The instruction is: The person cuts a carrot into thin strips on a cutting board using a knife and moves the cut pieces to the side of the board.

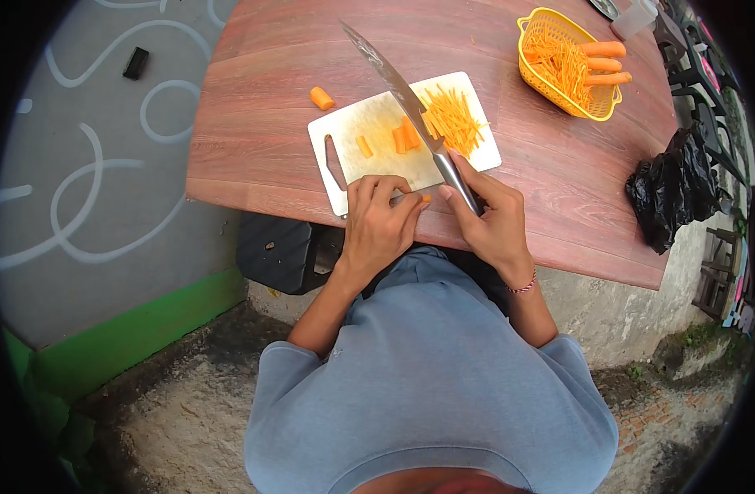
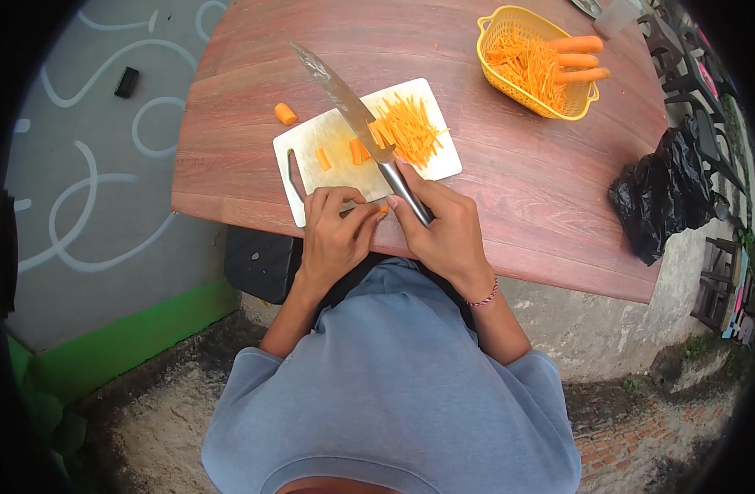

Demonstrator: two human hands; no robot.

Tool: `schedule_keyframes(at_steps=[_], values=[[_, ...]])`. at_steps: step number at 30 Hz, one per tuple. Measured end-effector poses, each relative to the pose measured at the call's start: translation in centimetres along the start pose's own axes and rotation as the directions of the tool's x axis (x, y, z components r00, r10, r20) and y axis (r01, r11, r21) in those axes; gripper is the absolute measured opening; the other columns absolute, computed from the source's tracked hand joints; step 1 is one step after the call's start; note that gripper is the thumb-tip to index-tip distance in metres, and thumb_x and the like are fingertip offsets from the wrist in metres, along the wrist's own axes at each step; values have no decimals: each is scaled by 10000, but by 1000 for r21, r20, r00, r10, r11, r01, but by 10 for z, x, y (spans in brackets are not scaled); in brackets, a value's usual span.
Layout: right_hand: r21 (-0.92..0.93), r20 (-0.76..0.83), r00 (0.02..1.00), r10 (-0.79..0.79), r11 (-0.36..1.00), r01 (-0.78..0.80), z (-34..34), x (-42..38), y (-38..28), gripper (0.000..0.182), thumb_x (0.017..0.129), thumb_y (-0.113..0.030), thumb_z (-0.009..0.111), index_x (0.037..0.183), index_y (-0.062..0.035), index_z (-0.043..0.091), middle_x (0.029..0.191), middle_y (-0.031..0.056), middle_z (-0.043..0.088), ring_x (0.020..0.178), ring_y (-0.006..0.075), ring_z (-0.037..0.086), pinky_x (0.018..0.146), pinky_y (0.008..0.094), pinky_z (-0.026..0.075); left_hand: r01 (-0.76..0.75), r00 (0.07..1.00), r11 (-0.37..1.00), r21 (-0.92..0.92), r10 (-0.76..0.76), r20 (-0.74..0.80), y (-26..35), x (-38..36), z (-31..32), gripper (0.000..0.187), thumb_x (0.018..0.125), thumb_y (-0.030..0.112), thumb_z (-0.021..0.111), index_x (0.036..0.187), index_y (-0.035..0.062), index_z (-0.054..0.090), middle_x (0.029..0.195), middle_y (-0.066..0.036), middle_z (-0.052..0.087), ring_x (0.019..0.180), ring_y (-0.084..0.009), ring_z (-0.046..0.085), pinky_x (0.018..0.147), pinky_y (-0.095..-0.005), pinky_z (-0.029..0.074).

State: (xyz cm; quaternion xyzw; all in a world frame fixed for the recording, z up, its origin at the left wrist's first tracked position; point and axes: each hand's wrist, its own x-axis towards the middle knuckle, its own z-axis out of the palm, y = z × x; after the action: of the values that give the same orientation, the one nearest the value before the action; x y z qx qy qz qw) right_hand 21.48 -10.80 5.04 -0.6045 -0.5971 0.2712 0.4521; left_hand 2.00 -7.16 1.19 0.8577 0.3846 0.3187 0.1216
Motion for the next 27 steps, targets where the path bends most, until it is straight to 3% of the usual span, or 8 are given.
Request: schedule_keyframes(at_steps=[7, 14, 18, 20, 22, 23, 25, 27], values=[[50, 14, 1000, -23, 999, 22, 1, 2, 8, 445, 942, -109, 795, 1360, 15, 708, 1059, 245, 778, 873, 322, 792, 769, 362, 598, -3, 992, 999, 34, -1, 122, 5, 7, -8, 152, 954, 169, 738, 1035, 54, 684, 1130, -64, 634, 1082, -283, 573, 943, -455, 404], [68, 20, 1000, -16, 998, 15, -3, 5, 5, 444, 941, -110, 797, 1356, 21, 709, 1075, 248, 779, 902, 326, 796, 781, 367, 601, -38, 988, 999, 14, 35, 150, -14, 13, -16, 197, 896, 57, 765, 1079, 65, 694, 1153, -72, 674, 1055, -286, 622, 927, -429, 429], [56, -14, 995, -100, 993, 100, 1, 5, 5, 447, 935, -111, 798, 1358, 4, 713, 1032, 225, 780, 873, 331, 784, 764, 378, 599, 25, 991, 996, 82, -14, -135, -30, 32, -26, 249, 913, 62, 758, 1159, 71, 721, 1219, -61, 717, 1137, -274, 638, 1019, -419, 427], [-12, 93, 989, -112, 993, 114, -1, 5, 1, 464, 923, -121, 800, 1369, -26, 714, 970, 190, 772, 825, 342, 757, 736, 399, 593, 66, 965, 997, 49, -51, -257, -29, 39, -34, 271, 929, 91, 754, 1200, 80, 737, 1247, -56, 730, 1191, -265, 638, 1070, -429, 414], [-18, 109, 983, -150, 988, 153, 2, 3, 1, 467, 918, -124, 797, 1370, -40, 716, 939, 176, 762, 809, 341, 744, 722, 409, 587, -130, 984, 971, 199, 151, -97, -23, 39, -49, 312, 972, 254, 735, 1263, 146, 762, 1340, 15, 716, 1317, -241, 596, 1146, -537, 312], [-18, 128, 973, -190, 981, 194, 4, 1, 1, 470, 913, -127, 795, 1371, -53, 717, 907, 162, 752, 793, 340, 732, 707, 420, 581, -123, 985, 972, 201, 145, -98, -27, 37, -50, 312, 972, 254, 735, 1263, 146, 762, 1340, 15, 716, 1317, -241, 596, 1146, -537, 312], [-29, 175, 961, -214, 975, 222, 8, 0, -1, 472, 908, -122, 793, 1369, -58, 717, 902, 151, 749, 784, 331, 729, 694, 422, 576, -235, 971, 926, 295, 207, 122, -39, 37, -50, 383, 1014, 420, 670, 1293, 176, 763, 1390, 39, 703, 1398, -221, 556, 1181, -634, 193], [-44, 209, 950, -233, 968, 248, 12, -2, -3, 474, 903, -118, 790, 1367, -62, 718, 896, 139, 745, 775, 321, 725, 680, 423, 570, -224, 971, 917, 331, 182, 154, -45, 37, -56, 417, 1029, 466, 634, 1299, 177, 763, 1394, 45, 701, 1396, -218, 557, 1174, -656, 170]])
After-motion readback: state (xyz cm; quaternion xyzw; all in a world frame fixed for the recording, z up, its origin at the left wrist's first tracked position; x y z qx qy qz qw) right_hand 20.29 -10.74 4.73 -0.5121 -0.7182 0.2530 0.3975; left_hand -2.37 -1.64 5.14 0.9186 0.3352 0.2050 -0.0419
